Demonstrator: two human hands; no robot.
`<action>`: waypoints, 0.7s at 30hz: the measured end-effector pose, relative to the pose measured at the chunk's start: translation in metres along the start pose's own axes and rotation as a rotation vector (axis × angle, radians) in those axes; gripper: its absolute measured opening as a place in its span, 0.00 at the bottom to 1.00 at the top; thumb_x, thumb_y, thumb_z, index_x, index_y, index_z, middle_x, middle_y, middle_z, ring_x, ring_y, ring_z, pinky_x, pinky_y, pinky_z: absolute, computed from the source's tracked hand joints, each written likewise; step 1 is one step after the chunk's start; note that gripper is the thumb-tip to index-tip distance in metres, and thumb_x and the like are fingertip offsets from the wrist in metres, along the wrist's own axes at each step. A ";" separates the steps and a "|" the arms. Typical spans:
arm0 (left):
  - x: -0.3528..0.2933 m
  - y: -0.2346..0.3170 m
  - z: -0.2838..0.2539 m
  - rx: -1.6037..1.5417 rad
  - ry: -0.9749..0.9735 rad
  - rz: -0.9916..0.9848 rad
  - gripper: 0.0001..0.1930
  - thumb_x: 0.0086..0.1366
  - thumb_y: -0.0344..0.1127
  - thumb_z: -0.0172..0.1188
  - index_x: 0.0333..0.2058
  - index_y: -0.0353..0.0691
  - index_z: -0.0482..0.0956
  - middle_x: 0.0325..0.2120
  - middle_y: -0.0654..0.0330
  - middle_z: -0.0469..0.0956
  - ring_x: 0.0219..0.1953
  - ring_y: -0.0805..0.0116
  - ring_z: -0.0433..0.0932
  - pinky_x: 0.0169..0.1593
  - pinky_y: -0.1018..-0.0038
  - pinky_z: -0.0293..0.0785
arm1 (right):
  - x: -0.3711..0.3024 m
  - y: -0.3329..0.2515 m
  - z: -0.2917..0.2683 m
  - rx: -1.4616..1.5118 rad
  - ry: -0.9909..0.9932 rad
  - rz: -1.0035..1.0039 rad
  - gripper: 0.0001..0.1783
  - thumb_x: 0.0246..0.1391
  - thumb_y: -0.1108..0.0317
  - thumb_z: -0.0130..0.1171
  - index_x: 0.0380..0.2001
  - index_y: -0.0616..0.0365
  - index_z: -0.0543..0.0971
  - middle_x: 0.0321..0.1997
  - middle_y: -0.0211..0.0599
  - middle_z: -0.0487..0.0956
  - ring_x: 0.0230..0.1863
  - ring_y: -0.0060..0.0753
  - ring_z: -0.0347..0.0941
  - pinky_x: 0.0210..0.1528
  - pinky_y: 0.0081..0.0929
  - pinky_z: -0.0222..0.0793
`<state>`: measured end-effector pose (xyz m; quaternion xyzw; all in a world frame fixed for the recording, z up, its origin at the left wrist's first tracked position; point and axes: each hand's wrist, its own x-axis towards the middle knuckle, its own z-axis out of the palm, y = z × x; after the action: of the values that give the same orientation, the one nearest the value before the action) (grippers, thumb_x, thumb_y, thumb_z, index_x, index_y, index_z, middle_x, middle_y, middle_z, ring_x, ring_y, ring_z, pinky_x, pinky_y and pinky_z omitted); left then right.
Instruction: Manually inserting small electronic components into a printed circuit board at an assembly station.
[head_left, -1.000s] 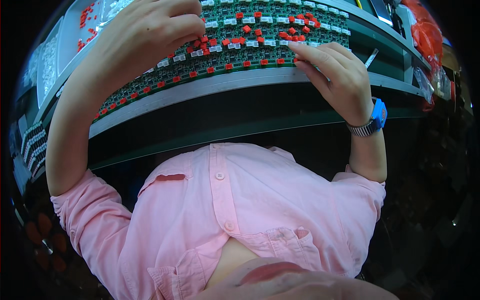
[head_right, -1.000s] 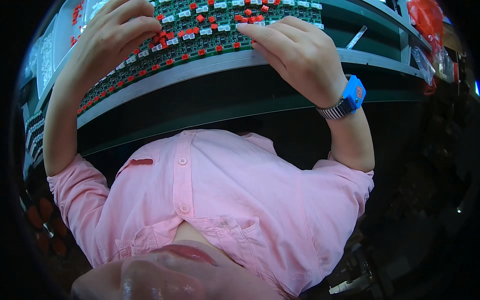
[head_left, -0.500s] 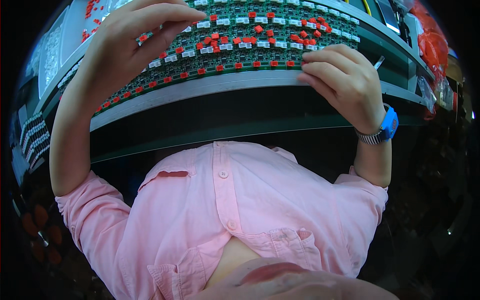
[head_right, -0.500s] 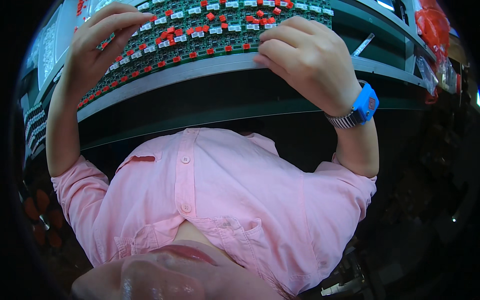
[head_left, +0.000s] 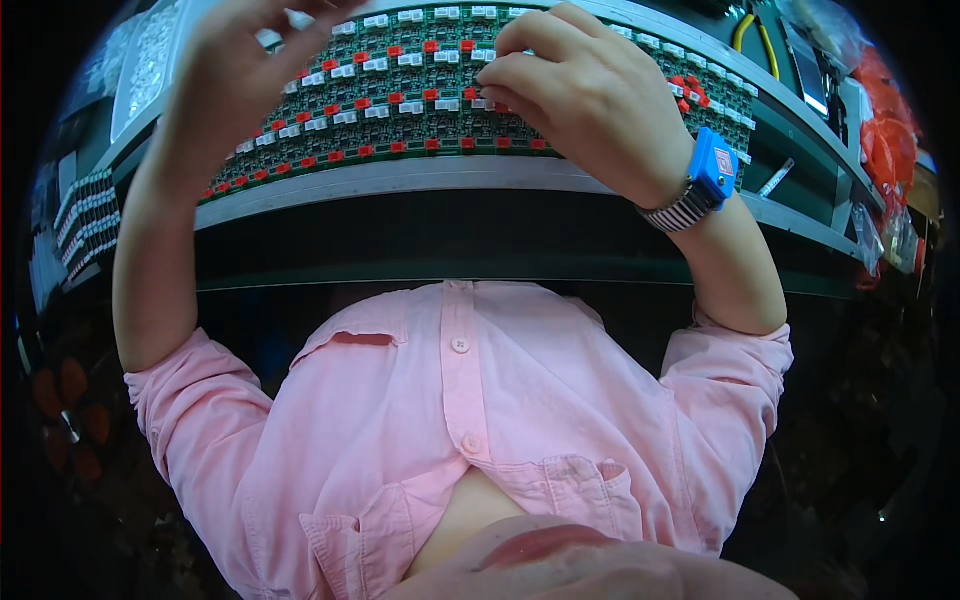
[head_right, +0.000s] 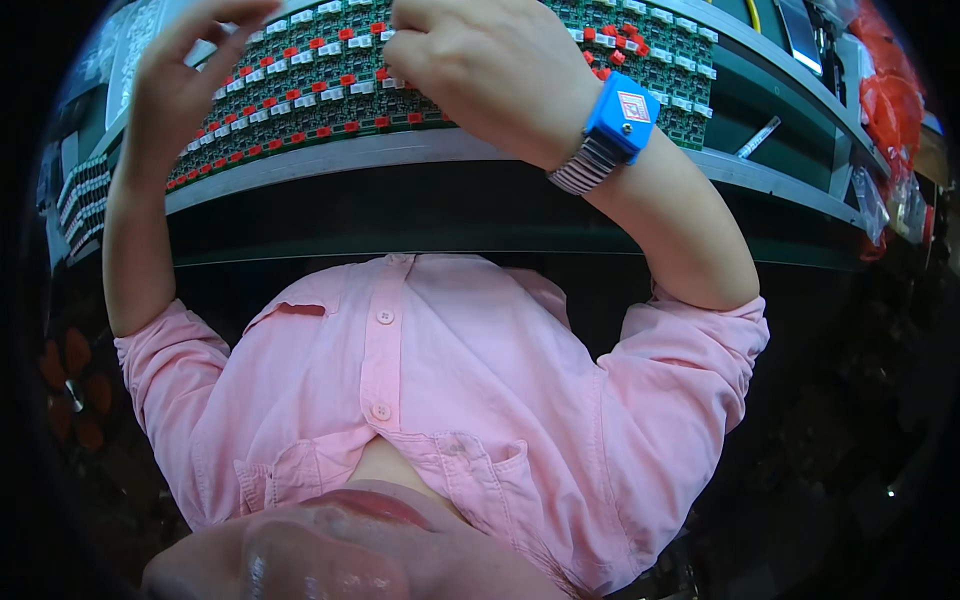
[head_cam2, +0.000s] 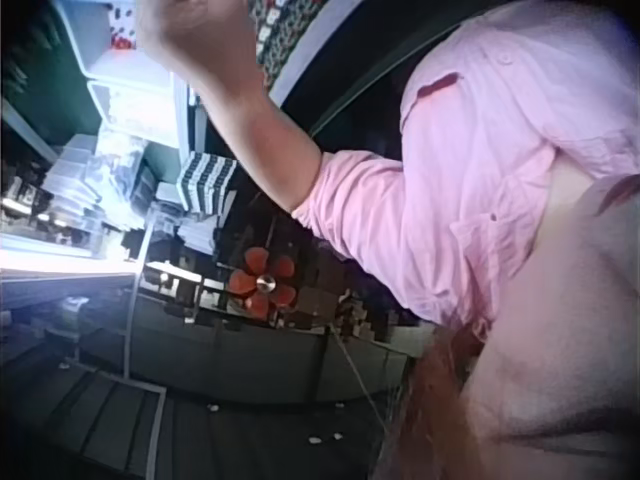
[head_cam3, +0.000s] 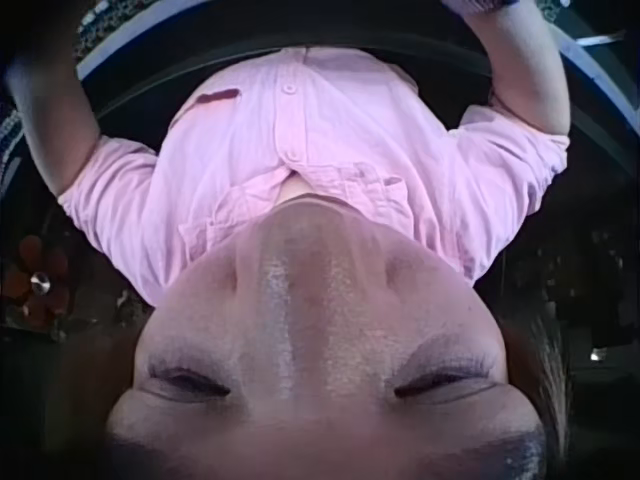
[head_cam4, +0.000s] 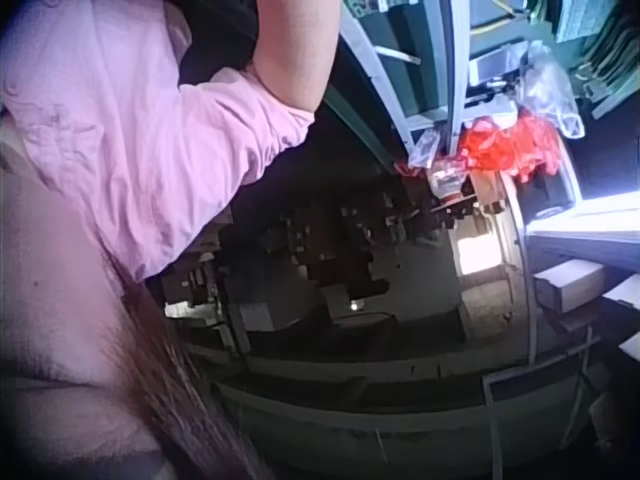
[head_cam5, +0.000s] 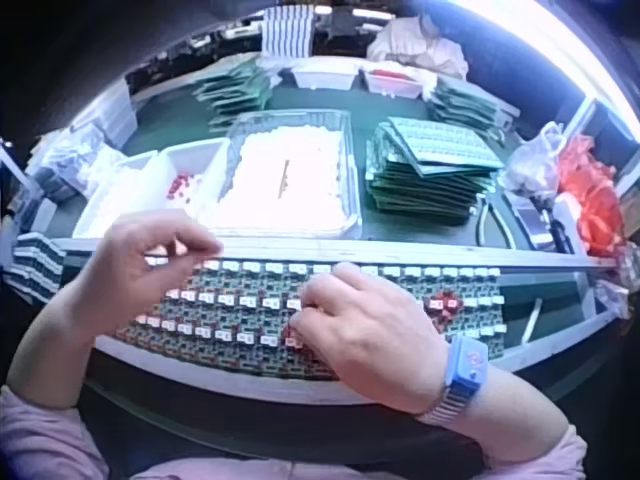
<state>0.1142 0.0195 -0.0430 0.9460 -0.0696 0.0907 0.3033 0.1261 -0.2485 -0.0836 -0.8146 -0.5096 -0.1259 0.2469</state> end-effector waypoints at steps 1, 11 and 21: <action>-0.001 -0.005 -0.016 0.099 0.051 -0.094 0.08 0.54 0.18 0.61 0.35 0.32 0.81 0.33 0.56 0.81 0.32 0.65 0.77 0.35 0.77 0.73 | 0.001 -0.002 0.001 0.063 0.044 -0.003 0.03 0.53 0.69 0.57 0.31 0.54 0.77 0.35 0.33 0.71 0.35 0.35 0.68 0.37 0.24 0.67; -0.012 0.011 0.022 -0.009 -0.133 0.408 0.06 0.54 0.24 0.64 0.31 0.39 0.82 0.34 0.61 0.76 0.40 0.65 0.74 0.45 0.72 0.70 | -0.037 0.003 -0.038 0.275 0.103 0.251 0.11 0.53 0.76 0.64 0.41 0.58 0.82 0.43 0.35 0.81 0.38 0.27 0.75 0.36 0.18 0.72; 0.000 0.049 0.036 0.301 -0.416 0.746 0.07 0.56 0.26 0.64 0.35 0.40 0.82 0.34 0.61 0.75 0.40 0.65 0.74 0.46 0.71 0.71 | -0.105 -0.005 -0.074 0.204 0.202 0.406 0.11 0.51 0.75 0.65 0.39 0.58 0.81 0.36 0.33 0.82 0.36 0.29 0.78 0.35 0.18 0.76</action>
<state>0.1094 -0.0409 -0.0440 0.8879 -0.4513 0.0108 0.0886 0.0778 -0.3667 -0.0675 -0.8545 -0.3182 -0.1026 0.3976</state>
